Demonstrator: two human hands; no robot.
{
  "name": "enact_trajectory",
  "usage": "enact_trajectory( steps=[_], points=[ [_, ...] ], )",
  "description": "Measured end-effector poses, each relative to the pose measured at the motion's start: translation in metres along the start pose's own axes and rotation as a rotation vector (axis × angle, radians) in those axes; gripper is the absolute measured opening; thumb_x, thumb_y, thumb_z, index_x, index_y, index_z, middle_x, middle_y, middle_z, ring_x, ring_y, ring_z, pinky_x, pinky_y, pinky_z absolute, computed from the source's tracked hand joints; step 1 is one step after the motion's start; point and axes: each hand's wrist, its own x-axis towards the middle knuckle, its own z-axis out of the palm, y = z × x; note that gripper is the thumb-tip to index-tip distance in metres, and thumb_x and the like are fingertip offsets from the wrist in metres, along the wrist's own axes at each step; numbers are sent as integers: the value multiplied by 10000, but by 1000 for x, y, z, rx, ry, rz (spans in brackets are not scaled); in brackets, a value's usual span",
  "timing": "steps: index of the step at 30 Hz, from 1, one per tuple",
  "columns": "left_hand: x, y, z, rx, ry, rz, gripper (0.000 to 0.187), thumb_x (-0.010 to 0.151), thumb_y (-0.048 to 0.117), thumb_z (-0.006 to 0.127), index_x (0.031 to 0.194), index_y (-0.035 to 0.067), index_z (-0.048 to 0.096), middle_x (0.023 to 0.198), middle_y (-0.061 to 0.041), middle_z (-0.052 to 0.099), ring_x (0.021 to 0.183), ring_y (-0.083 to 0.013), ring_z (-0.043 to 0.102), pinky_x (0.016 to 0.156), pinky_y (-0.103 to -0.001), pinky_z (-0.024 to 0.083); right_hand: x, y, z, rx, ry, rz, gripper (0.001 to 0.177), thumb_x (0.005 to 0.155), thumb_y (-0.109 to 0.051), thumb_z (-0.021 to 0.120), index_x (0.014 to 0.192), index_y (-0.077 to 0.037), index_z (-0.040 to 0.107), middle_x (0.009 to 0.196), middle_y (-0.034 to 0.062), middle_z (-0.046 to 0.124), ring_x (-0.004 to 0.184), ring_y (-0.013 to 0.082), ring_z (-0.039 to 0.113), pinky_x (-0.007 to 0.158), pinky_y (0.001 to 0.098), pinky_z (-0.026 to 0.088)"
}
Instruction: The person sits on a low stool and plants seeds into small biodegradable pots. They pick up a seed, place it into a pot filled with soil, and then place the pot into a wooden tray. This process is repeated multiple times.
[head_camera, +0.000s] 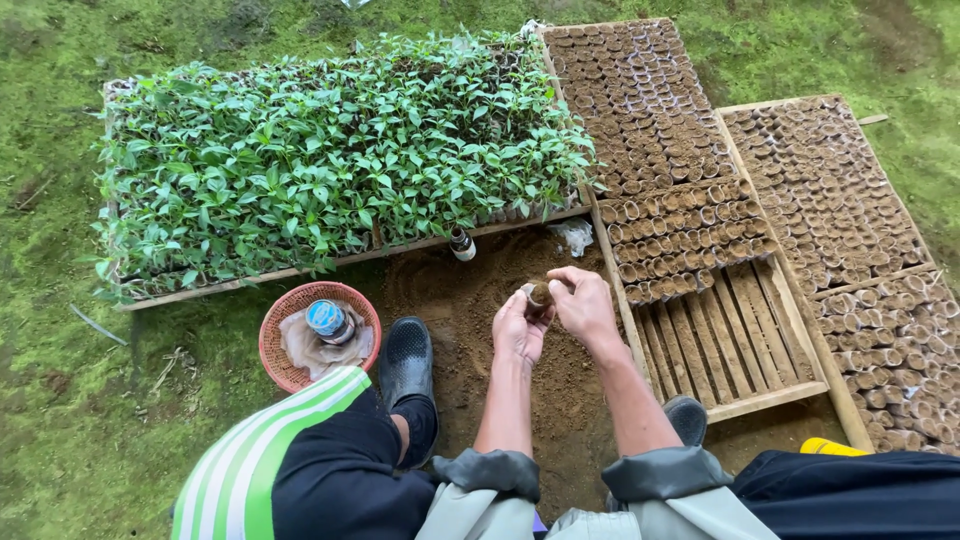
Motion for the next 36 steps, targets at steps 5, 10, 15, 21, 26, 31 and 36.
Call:
enact_trajectory(
  steps=[5, 10, 15, 21, 26, 31, 36],
  points=[
    [-6, 0, 1, -90, -49, -40, 224, 1026, 215, 642, 1122, 28, 718, 1019, -205, 688, 874, -343, 704, 800, -477, 666, -5, 7, 13, 100, 47, 114, 276, 843, -317, 726, 1082, -205, 802, 914, 65, 796, 916, 234, 759, 830, 406, 571],
    [-8, -3, 3, -89, -94, -43, 196, 1033, 200, 634, 1063, 34, 734, 941, -145, 726, 833, -244, 726, 814, -428, 666, -3, 12, 37, 86, 31, 137, 315, 819, -361, 773, 1079, -188, 807, 976, 89, 793, 980, 288, 747, 846, 434, 578],
    [0, 0, -4, -102, -73, -42, 217, 1018, 228, 661, 1067, 30, 734, 961, -178, 719, 855, -300, 708, 809, -452, 661, 2, 18, 47, 122, 70, 65, 309, 848, -376, 755, 1086, -182, 798, 1009, 116, 788, 1010, 328, 742, 880, 452, 569],
    [3, 24, -17, -108, 28, -5, 212, 1024, 239, 639, 1054, 49, 728, 950, -195, 725, 846, -324, 717, 791, -409, 654, 21, 93, 78, -119, 135, 49, 387, 945, -322, 685, 1225, -56, 720, 1184, 209, 724, 1159, 398, 672, 1006, 507, 516],
    [10, 31, -29, -126, 88, 9, 213, 1025, 233, 639, 1027, 36, 720, 923, -191, 709, 825, -328, 704, 760, -395, 650, 12, 96, 110, -243, 51, -125, 604, 962, -230, 658, 1450, 74, 472, 1437, 340, 466, 1374, 513, 451, 1151, 559, 399],
    [3, 38, -25, -139, 112, 12, 231, 1020, 243, 649, 1009, 25, 721, 921, -191, 705, 824, -331, 699, 758, -390, 644, 3, 100, 142, -414, -64, -355, 701, 890, -53, 638, 1531, 57, 374, 1541, 392, 340, 1423, 579, 350, 1153, 588, 371],
    [-1, 40, -14, -149, 84, 15, 235, 1024, 235, 641, 994, 13, 710, 907, -198, 701, 812, -333, 704, 751, -395, 647, -12, 146, 171, -573, -35, -601, 428, 813, -55, 623, 1236, -8, 581, 1232, 222, 513, 1152, 404, 465, 977, 471, 429]
  ],
)
